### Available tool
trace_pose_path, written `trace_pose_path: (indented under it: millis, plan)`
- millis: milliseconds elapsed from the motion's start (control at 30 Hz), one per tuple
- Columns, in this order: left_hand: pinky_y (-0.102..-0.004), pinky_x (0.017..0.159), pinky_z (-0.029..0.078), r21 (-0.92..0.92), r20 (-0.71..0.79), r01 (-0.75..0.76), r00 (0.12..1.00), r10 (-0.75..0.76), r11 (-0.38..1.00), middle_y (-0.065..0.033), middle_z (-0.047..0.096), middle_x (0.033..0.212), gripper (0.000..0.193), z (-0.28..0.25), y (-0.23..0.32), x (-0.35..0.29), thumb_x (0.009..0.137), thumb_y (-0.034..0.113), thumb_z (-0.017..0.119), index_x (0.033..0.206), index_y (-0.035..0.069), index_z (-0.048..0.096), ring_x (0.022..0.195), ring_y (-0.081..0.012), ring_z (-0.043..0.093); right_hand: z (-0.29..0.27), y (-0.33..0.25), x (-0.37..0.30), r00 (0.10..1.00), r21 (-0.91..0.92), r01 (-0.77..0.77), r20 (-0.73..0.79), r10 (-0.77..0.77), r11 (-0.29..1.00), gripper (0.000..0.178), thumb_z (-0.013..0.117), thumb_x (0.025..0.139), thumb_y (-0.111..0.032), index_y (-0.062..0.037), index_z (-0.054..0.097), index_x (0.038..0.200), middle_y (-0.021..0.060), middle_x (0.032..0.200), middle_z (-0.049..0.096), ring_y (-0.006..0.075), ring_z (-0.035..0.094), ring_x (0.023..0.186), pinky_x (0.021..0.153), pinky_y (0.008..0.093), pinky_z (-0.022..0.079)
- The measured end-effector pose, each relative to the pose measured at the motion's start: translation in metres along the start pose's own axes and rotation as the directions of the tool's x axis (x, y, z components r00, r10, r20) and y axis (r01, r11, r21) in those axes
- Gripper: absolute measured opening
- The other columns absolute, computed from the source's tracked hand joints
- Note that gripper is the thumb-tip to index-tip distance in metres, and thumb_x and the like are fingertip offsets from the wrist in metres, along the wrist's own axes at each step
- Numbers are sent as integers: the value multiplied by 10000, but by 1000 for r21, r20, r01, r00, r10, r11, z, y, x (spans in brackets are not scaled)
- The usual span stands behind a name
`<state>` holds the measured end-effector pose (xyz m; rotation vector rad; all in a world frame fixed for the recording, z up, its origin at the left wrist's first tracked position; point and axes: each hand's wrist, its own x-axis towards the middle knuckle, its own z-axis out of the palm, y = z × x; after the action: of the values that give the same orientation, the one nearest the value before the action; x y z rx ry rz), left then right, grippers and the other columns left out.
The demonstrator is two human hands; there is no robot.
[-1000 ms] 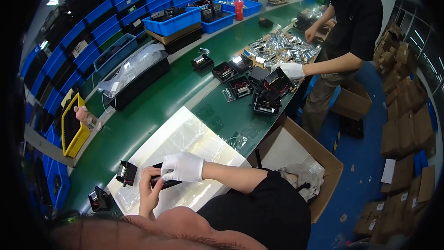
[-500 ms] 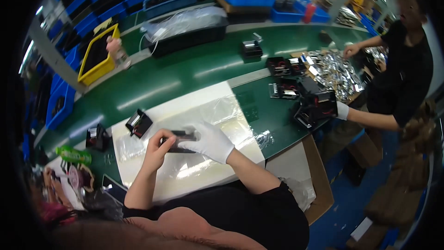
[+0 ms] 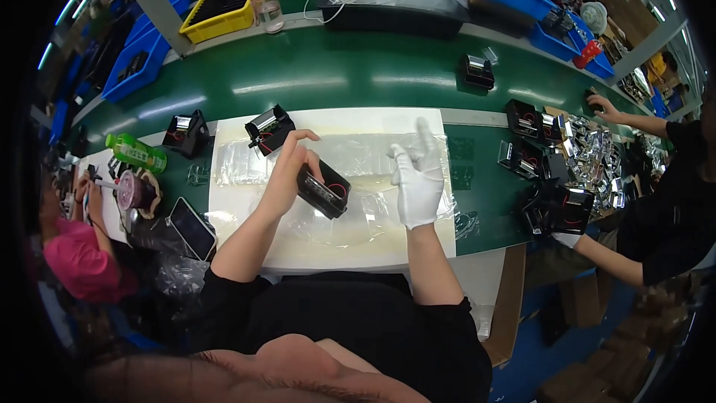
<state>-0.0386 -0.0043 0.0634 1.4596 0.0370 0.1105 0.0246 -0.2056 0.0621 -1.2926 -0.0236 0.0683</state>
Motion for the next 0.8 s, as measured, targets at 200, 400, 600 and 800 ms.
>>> trace_pose_path:
  millis: [200,400,600,800]
  plan:
    - [-228,675,384,62,-45,17,999,-14,998,-29,545,668,282,2,-3,3,1010,289,411,1199,79,412,667,-98,511,17,1,-23,798,-522,600,442,-410,606,144,683,832,-92,-79,718,971,87,881,643,171,618,730,600,277,498]
    - [-288,781,438,195,-63,-52,996,66,979,-80,587,883,412,12,-4,4,931,277,587,1242,76,406,859,-172,571,18,-2,-22,725,-643,685,646,-238,341,134,776,732,-146,-105,729,851,95,814,631,216,635,718,595,305,506]
    - [-432,986,401,745,202,-528,761,617,407,-132,495,1208,824,26,-9,-3,678,199,829,1323,34,344,1195,-375,457,20,-7,-23,829,-652,555,382,-408,516,120,784,729,-155,-83,714,795,95,775,623,233,634,658,578,317,506]
    - [-455,1003,394,753,240,-556,729,641,351,-154,445,1292,963,33,-9,-1,587,160,887,1351,33,316,1213,-400,450,7,-36,-17,861,-714,490,306,-406,501,130,769,746,-173,-67,709,790,113,804,625,248,634,659,591,338,512]
